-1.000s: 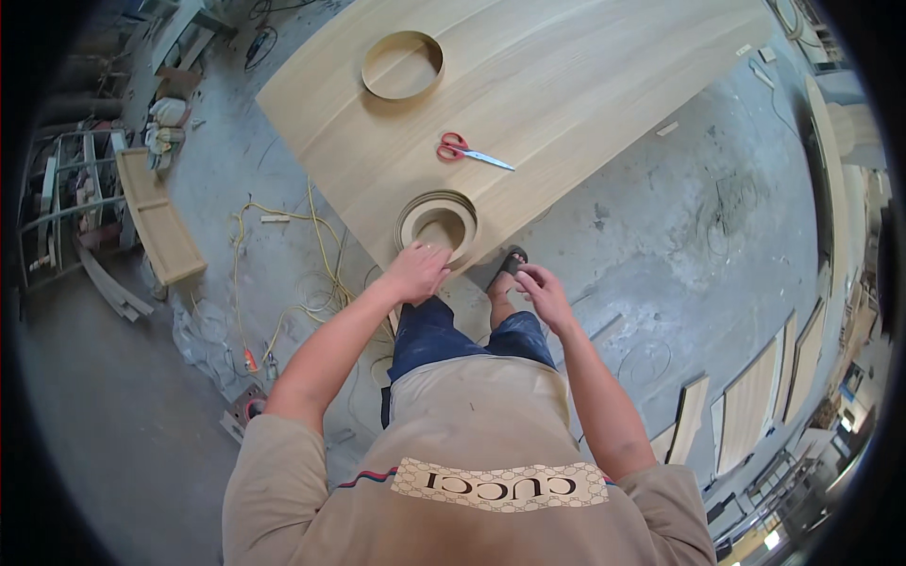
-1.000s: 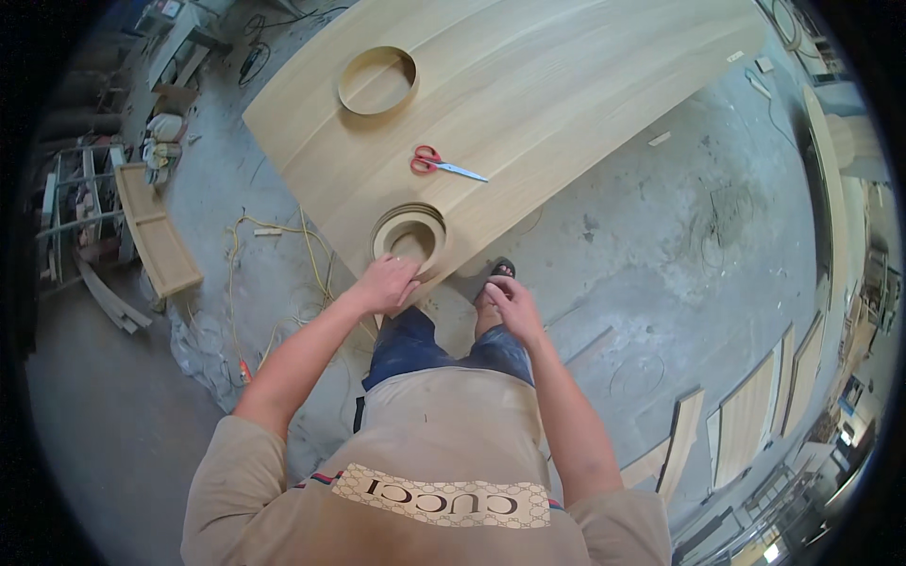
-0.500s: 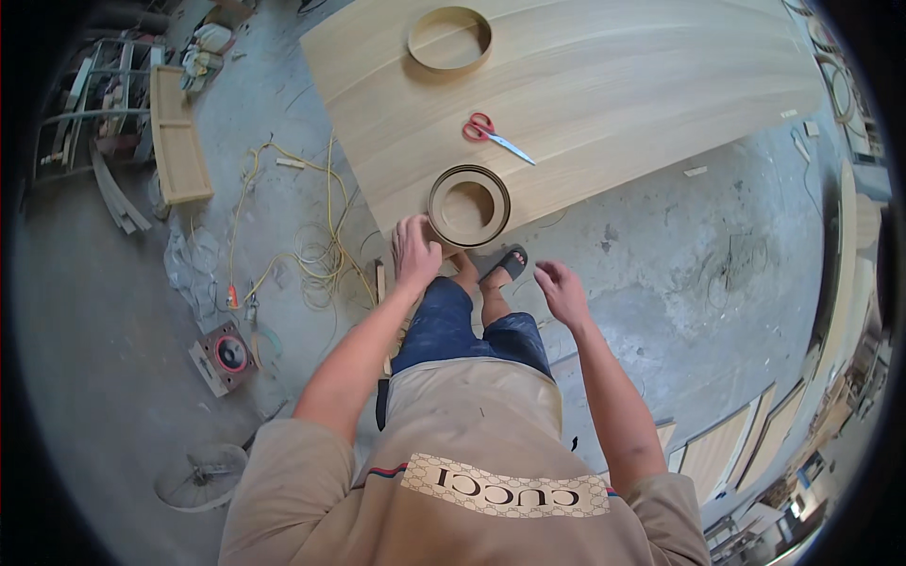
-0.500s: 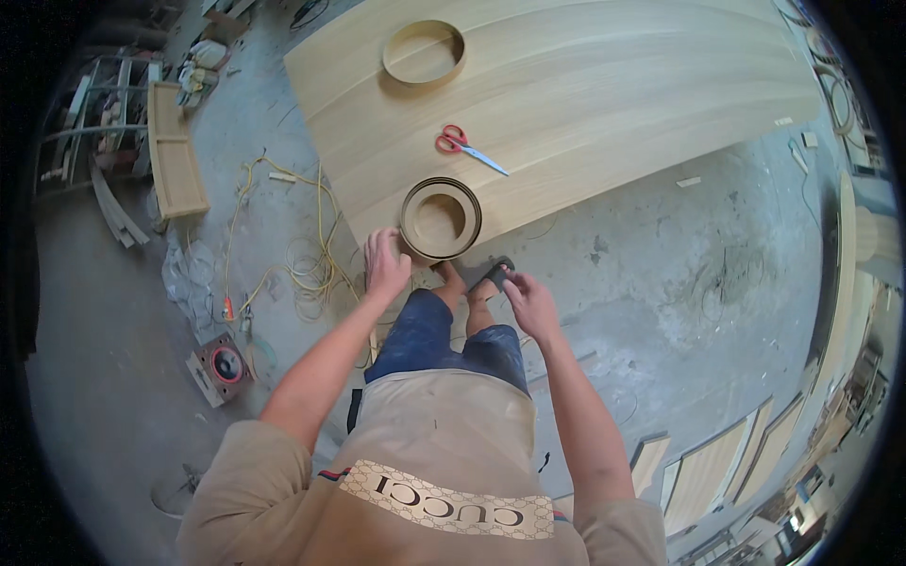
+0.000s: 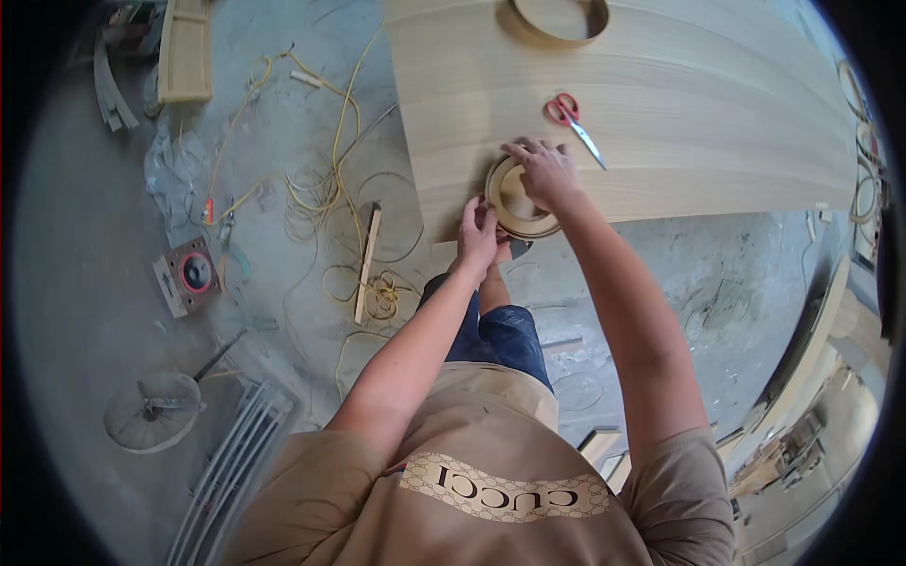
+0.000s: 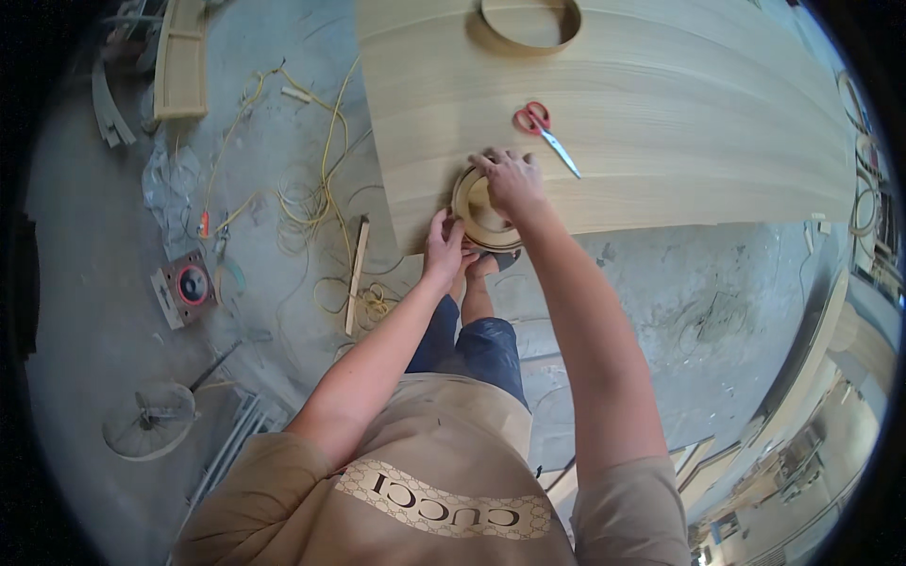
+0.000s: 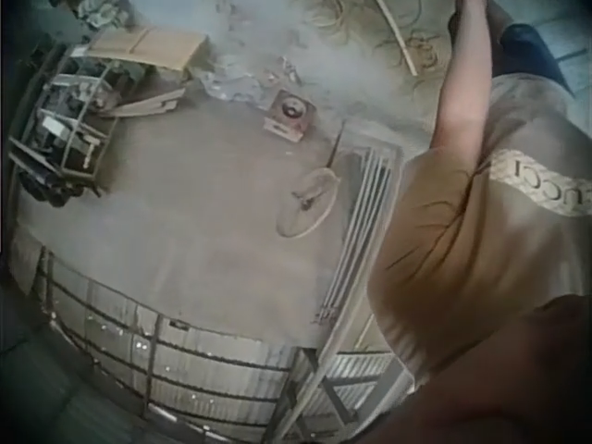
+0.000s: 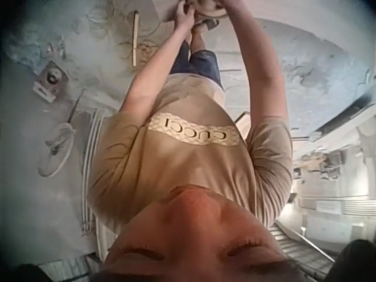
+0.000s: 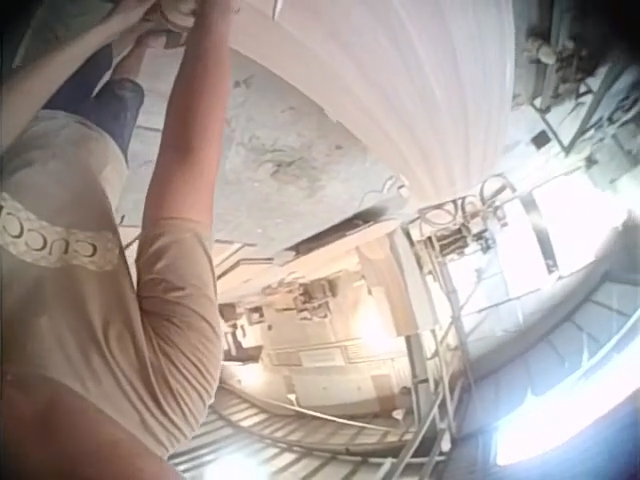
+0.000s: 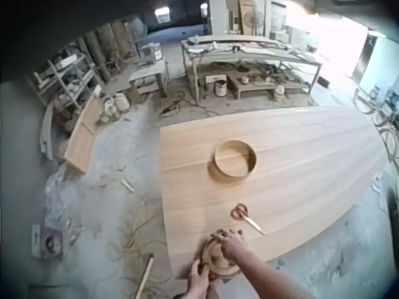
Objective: Applying veneer strips to a curved wooden panel and preparing to use a spray gun for finishing.
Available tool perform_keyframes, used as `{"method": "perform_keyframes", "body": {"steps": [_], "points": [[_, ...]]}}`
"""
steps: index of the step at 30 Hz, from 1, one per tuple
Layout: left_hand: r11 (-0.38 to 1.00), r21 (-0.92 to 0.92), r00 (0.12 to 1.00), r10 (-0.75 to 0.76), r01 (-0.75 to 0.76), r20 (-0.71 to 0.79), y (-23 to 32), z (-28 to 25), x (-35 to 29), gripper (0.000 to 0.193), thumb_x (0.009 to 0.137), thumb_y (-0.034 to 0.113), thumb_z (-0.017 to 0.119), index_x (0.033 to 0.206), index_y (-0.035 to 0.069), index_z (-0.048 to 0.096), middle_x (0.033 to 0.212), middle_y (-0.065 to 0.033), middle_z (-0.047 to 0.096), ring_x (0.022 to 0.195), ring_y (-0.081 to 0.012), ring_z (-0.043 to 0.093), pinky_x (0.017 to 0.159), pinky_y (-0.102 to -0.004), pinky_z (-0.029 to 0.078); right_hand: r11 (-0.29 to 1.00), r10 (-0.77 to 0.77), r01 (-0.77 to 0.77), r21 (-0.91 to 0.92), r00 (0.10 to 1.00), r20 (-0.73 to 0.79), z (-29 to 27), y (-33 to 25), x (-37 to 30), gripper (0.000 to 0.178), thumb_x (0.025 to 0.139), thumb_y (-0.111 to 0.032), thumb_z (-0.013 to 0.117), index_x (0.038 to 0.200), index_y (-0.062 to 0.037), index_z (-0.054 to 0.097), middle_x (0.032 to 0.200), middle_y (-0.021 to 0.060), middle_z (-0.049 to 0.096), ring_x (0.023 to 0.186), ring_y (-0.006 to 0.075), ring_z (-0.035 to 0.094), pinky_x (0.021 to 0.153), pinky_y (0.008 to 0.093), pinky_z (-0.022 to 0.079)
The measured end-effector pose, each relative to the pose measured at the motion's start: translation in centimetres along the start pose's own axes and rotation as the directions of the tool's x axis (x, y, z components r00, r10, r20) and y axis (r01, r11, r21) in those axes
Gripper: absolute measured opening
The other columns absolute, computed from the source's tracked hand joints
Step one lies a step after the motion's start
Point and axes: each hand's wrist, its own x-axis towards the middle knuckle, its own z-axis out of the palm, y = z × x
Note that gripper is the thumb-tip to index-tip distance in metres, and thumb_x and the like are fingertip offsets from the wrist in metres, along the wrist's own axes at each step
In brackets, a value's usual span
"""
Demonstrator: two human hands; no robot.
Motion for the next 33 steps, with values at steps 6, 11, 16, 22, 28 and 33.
{"method": "perform_keyframes", "body": {"steps": [6,11,16,22,28,33], "points": [[0.994,-0.112,1.0,0.014,-0.015,-0.005,-2.0,-0.7,-1.1,0.039,0.108,0.024,0.054,0.142,0.006,0.045,0.111,-0.0151,0.066,0.098,-0.0283,0.071,0.074,-0.0412,0.063,0.994,0.061,-0.069,0.09,0.994,0.089,-0.6,1.7,-0.3,0.033,0.095,-0.028,0.064,0.126,-0.0185,0.062,0.119,0.0098,0.068,0.11,0.0354,0.065,0.089,0.05,0.052],[0.799,0.522,0.903,0.414,-0.298,-0.118,-4.0,-1.6,-2.0,0.043,0.1,0.014,0.055,0.14,0.0,0.047,0.122,-0.0305,0.062,0.118,-0.049,0.059,0.099,-0.0502,0.048,0.99,0.112,-0.122,0.07,0.984,0.138,0.0,2.3,-2.0,0.03,0.099,-0.027,0.059,0.127,-0.0152,0.056,0.119,0.0134,0.066,0.107,0.04,0.065,0.084,0.0537,0.053],[0.847,0.515,0.87,0.347,-0.13,-0.35,-6.6,-3.3,-3.1,0.052,0.093,0.008,0.057,0.142,0.0,0.043,0.126,-0.0285,0.06,0.115,-0.0419,0.063,0.1,-0.0463,0.049,0.968,0.177,-0.2,0.153,0.972,0.153,-0.6,2.5,-4.0,0.054,0.098,-0.018,0.057,0.15,-0.021,0.043,0.121,0.0198,0.063,0.102,0.0455,0.066,0.086,0.0556,0.052],[0.886,-0.442,0.888,-0.31,0.141,-0.339,-7.1,-8.3,-3.8,0.05,0.095,0.014,0.054,0.142,0.011,0.038,0.129,-0.0202,0.059,0.114,-0.0363,0.064,0.091,-0.0552,0.058,0.9,0.294,-0.32,0.297,0.947,0.129,-0.5,3.0,-5.6,0.067,0.094,-0.015,0.059,0.156,-0.0212,0.036,0.13,0.023,0.06,0.104,0.0487,0.064,0.089,0.0572,0.051],[0.734,-0.666,0.932,-0.322,0.135,-0.166,-5.6,-8.8,-0.5,0.044,0.095,0.03,0.048,0.131,0.006,0.05,0.122,-0.0177,0.061,0.108,-0.0329,0.065,0.087,-0.0532,0.061,0.876,0.41,-0.391,0.283,0.912,-0.007,1.7,6.0,-7.9,0.065,0.092,-0.014,0.061,0.153,-0.017,0.037,0.134,0.0266,0.058,0.113,0.0492,0.061,0.094,0.0561,0.05],[0.638,-0.764,0.974,-0.22,0.097,-0.06,-6.5,-8.9,0.0,0.04,0.097,0.031,0.049,0.12,-0.001,0.059,0.119,-0.0175,0.062,0.113,-0.0326,0.063,0.096,-0.0481,0.059,0.795,0.499,-0.453,0.403,0.866,-0.011,2.8,10.5,-10.3,0.06,0.09,-0.012,0.061,0.146,-0.0098,0.041,0.134,0.0268,0.059,0.112,0.0517,0.061,0.096,0.0541,0.049]]}}
